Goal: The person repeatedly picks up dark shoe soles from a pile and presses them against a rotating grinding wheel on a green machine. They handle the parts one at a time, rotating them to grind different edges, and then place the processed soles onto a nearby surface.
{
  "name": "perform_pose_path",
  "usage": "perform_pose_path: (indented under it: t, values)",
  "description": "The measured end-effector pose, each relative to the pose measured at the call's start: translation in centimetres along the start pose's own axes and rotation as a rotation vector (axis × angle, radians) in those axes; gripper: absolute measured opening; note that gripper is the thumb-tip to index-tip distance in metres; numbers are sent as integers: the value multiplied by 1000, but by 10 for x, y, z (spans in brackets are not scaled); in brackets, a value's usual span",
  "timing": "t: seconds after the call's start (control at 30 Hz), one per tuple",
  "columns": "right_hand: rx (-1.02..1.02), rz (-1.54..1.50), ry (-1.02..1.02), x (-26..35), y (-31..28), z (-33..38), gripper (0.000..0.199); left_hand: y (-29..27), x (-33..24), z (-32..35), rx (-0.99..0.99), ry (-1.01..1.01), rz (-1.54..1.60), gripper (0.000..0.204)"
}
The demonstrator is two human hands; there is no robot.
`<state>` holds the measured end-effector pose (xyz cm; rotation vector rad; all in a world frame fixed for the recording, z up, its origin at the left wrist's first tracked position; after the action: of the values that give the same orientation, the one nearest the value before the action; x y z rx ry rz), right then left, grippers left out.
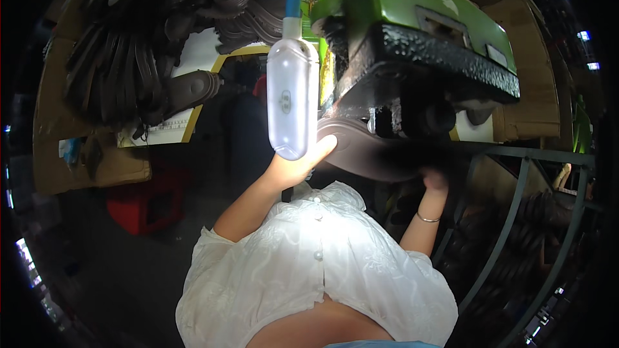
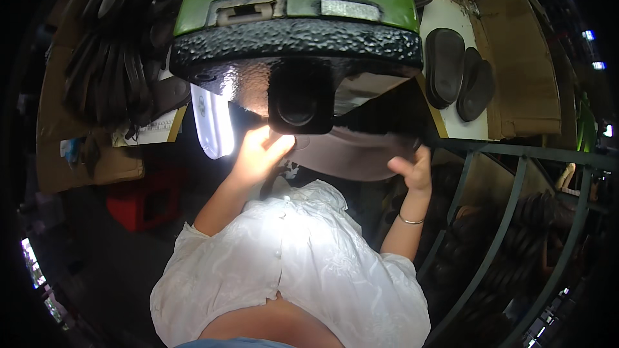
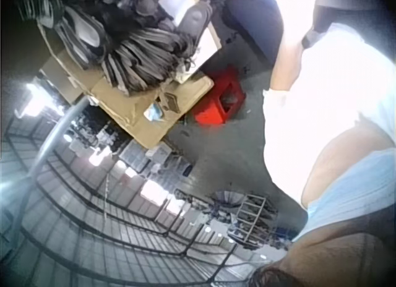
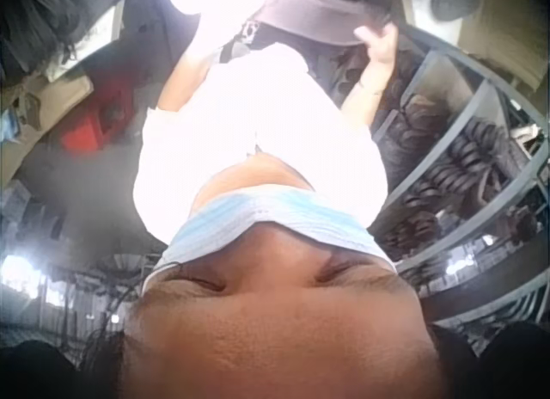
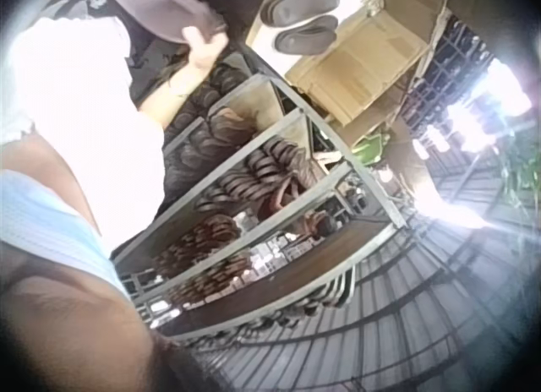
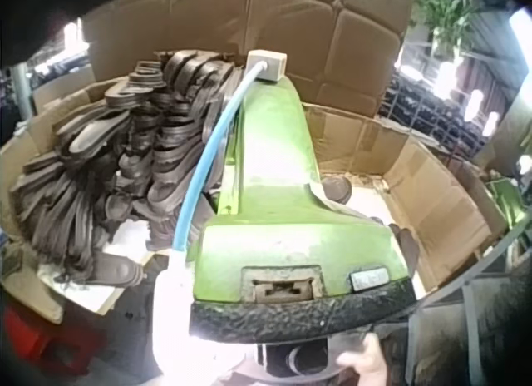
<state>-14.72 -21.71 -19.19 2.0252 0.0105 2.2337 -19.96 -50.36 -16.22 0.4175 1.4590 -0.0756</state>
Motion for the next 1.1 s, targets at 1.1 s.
perform_pose_path:
  t: [1.1]
  values:
    - [369, -101, 27, 10, 149, -40, 51, 28, -24, -25, 64, 49, -184, 16]
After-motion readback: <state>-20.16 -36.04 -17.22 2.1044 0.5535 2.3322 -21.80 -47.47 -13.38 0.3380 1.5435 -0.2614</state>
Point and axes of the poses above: each hand's wrist, its own z-axis away from the middle knuckle, its own y-axis out of the palm, x = y × z, the point moved 9 cm from there along -z, towards the middle knuckle, and after that the axes turned 8 degrees about z, right-handed, at the moved point
